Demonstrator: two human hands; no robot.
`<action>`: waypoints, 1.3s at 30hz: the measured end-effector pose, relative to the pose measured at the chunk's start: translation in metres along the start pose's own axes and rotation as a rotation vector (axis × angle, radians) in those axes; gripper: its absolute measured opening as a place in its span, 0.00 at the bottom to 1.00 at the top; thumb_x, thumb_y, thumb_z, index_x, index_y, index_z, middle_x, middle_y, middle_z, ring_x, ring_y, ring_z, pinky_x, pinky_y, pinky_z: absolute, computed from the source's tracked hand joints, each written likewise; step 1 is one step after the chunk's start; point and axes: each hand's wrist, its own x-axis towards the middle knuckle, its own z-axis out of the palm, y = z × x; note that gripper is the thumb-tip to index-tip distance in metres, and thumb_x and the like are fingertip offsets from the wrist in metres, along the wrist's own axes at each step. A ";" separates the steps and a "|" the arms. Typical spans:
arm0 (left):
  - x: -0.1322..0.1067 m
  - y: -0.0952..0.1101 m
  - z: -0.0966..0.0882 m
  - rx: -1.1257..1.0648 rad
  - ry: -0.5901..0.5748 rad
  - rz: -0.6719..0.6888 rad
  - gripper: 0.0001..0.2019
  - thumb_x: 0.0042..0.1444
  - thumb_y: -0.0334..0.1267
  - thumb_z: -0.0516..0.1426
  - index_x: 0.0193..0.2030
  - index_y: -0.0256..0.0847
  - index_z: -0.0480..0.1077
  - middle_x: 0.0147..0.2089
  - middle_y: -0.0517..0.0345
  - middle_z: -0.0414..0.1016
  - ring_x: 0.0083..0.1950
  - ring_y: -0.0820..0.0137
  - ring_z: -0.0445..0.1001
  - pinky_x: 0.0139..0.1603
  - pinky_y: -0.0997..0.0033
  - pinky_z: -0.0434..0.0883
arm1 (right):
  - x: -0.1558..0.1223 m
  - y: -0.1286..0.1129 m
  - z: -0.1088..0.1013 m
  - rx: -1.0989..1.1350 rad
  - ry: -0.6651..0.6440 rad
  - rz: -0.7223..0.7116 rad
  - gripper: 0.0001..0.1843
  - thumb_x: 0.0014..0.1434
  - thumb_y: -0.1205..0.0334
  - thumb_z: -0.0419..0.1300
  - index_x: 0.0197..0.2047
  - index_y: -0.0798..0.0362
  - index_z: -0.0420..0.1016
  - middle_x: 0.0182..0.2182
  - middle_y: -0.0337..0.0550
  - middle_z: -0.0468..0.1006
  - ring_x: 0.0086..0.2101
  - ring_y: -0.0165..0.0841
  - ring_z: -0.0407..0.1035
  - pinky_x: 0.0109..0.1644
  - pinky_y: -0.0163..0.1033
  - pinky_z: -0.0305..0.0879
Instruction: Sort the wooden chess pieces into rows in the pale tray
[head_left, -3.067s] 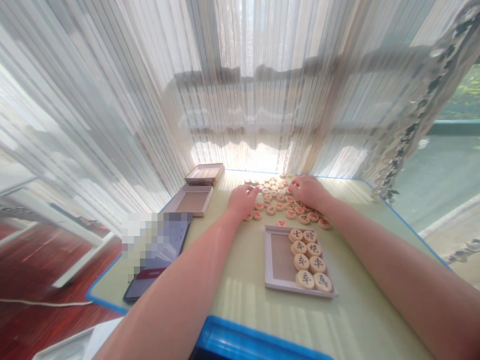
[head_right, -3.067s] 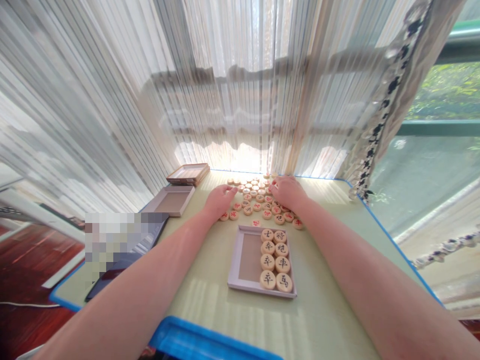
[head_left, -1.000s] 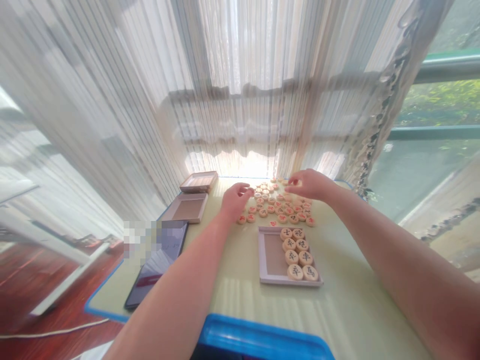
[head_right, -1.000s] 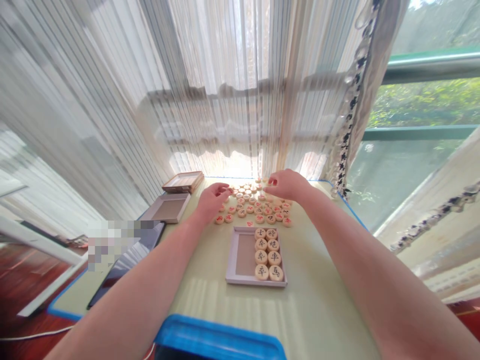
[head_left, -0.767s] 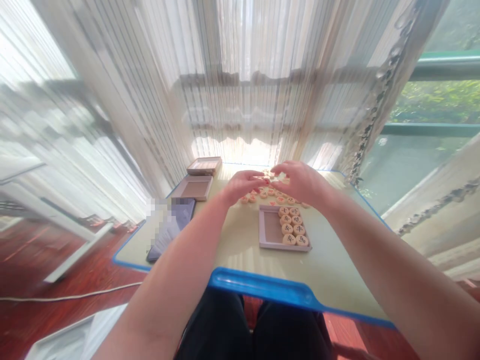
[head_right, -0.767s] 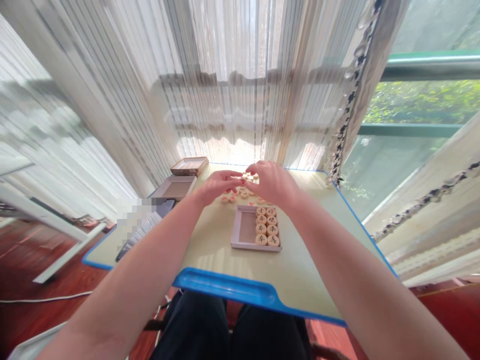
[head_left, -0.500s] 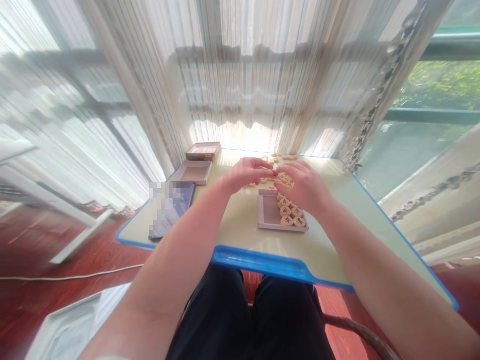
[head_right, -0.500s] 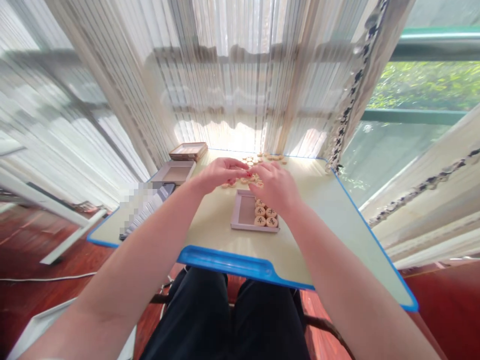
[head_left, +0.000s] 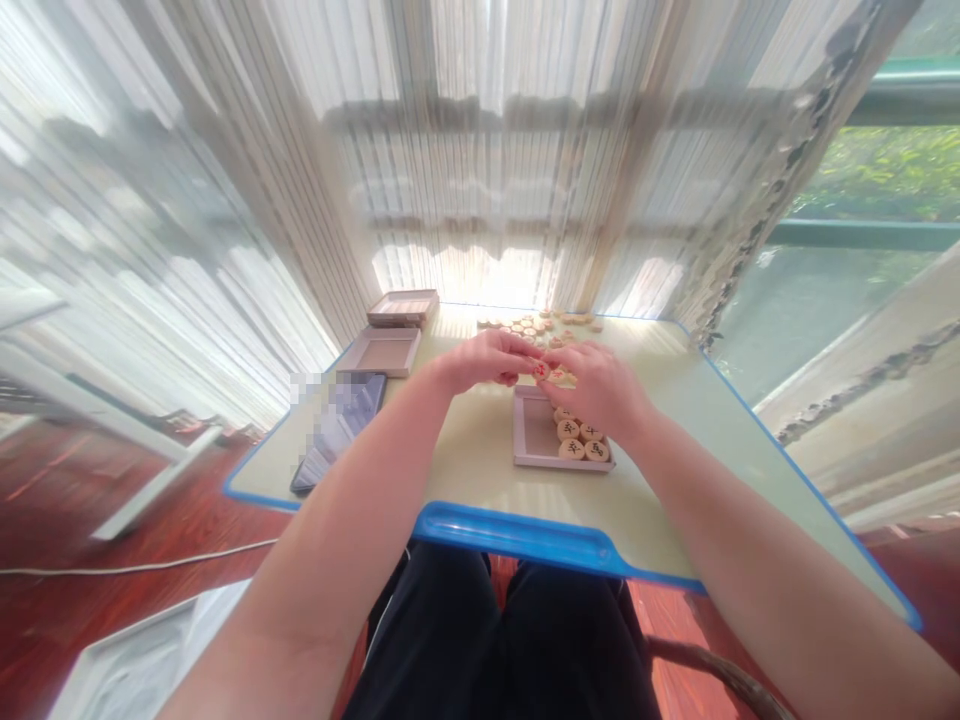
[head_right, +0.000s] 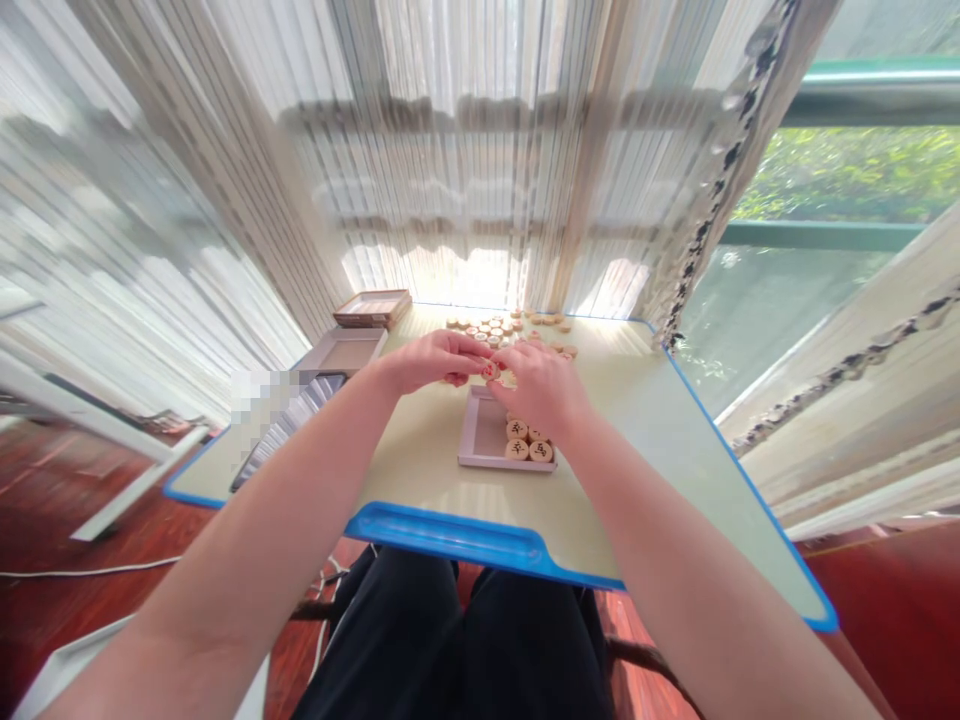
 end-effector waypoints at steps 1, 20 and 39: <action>0.000 -0.001 0.000 -0.022 -0.003 -0.003 0.17 0.45 0.40 0.62 0.43 0.36 0.76 0.27 0.58 0.71 0.24 0.81 0.60 0.25 0.76 0.59 | 0.000 0.000 0.000 0.002 -0.002 0.006 0.14 0.54 0.58 0.58 0.43 0.51 0.75 0.37 0.44 0.78 0.41 0.39 0.69 0.42 0.40 0.63; -0.002 0.001 -0.006 0.037 -0.131 -0.151 0.13 0.44 0.40 0.61 0.36 0.34 0.76 0.33 0.50 0.78 0.23 0.80 0.62 0.24 0.75 0.60 | 0.001 -0.004 -0.002 0.141 0.040 0.029 0.14 0.56 0.58 0.57 0.44 0.52 0.75 0.42 0.46 0.77 0.44 0.38 0.69 0.49 0.41 0.64; 0.005 -0.021 -0.006 0.440 -0.009 -0.233 0.11 0.43 0.43 0.59 0.30 0.38 0.77 0.25 0.60 0.74 0.22 0.79 0.61 0.20 0.78 0.58 | -0.001 -0.013 0.003 0.031 -0.330 -0.014 0.13 0.57 0.54 0.54 0.39 0.41 0.79 0.31 0.40 0.76 0.36 0.34 0.66 0.33 0.35 0.58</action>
